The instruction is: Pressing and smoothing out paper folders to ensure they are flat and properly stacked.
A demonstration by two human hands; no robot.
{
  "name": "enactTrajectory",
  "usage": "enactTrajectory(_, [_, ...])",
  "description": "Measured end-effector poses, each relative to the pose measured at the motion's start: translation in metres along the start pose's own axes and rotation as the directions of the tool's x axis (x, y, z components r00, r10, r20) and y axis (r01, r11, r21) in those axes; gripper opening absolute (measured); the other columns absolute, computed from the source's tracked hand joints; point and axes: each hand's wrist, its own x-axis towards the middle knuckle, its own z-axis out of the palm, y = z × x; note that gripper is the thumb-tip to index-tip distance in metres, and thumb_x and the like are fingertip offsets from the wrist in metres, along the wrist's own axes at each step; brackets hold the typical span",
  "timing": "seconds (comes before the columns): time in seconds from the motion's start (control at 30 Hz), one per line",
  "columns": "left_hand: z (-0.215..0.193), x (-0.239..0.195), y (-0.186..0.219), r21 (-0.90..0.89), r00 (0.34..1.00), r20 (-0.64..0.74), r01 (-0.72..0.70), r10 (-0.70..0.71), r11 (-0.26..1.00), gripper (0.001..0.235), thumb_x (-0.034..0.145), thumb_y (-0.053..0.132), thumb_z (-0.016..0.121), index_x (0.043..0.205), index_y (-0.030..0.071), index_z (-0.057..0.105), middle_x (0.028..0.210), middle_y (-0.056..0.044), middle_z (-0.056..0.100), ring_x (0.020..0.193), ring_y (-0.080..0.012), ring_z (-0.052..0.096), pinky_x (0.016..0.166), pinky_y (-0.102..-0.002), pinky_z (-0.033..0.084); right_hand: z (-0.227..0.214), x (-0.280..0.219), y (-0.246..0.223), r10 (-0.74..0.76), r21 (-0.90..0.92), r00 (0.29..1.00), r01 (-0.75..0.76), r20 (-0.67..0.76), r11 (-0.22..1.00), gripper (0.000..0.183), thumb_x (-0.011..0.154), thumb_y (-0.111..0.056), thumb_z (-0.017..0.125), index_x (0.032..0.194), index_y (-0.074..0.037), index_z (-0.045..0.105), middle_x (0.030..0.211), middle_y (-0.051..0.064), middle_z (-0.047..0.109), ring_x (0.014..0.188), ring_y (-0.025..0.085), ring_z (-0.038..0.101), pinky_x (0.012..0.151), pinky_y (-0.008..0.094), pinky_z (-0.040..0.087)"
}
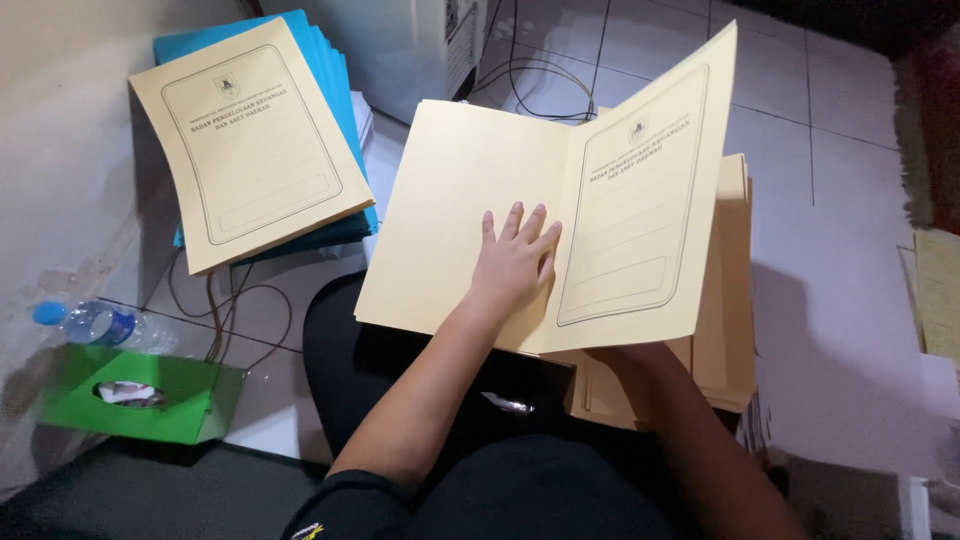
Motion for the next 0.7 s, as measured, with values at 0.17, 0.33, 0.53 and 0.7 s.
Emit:
enactTrajectory(0.17, [0.010, -0.011, -0.023, -0.089, 0.997, -0.031, -0.076, 0.074, 0.993, 0.055, 0.099, 0.034, 0.045, 0.153, 0.027, 0.049, 0.161, -0.004, 0.046, 0.153, -0.0305, 0.034, 0.124, -0.065, 0.016, 0.021, 0.020, -0.008, 0.068, -0.347, 0.983, -0.004, 0.173, 0.938, 0.064, 0.107, -0.053, 0.025, 0.165, -0.030, 0.011, 0.172, 0.011, 0.004, 0.158, 0.033, 0.001, 0.122, 0.063, -0.006])
enactTrajectory(0.33, [-0.044, -0.043, -0.054, -0.595, 0.997, -0.056, 0.002, -0.044, 0.804, 0.066, 0.094, 0.044, 0.043, 0.155, 0.022, 0.044, 0.151, -0.005, 0.052, 0.142, -0.0284, 0.044, 0.119, -0.060, 0.026, 0.017, 0.015, -0.003, 0.041, -0.178, 0.952, 0.015, 0.304, 0.984, 0.079, 0.096, -0.076, 0.006, 0.165, -0.038, 0.004, 0.173, 0.006, -0.015, 0.156, 0.033, -0.020, 0.117, 0.064, -0.021])
enactTrajectory(0.53, [-0.129, -0.098, -0.085, -0.924, 0.907, 0.208, 0.059, -0.365, -0.378, 0.103, 0.085, 0.084, 0.036, 0.155, 0.009, 0.044, 0.131, -0.016, 0.064, 0.112, -0.0274, 0.067, 0.104, -0.044, 0.054, 0.018, 0.006, -0.008, -0.017, -0.366, 0.968, 0.110, 0.250, 0.924, 0.076, 0.099, -0.071, 0.026, 0.165, -0.038, 0.007, 0.173, 0.011, -0.007, 0.158, 0.035, -0.010, 0.119, 0.066, -0.011])
enactTrajectory(0.7, [-0.112, -0.120, -0.137, -0.776, 0.754, 0.424, 0.588, -0.502, 0.227, 0.062, 0.090, 0.038, 0.079, 0.135, -0.002, 0.064, 0.110, -0.020, 0.073, 0.095, -0.0320, 0.073, 0.081, -0.046, 0.059, 0.015, -0.004, -0.006, -0.016, -0.386, 0.972, 0.108, 0.235, 0.916, 0.072, 0.101, -0.065, 0.030, 0.164, -0.037, 0.010, 0.174, 0.005, -0.003, 0.159, 0.029, -0.005, 0.124, 0.059, -0.008])
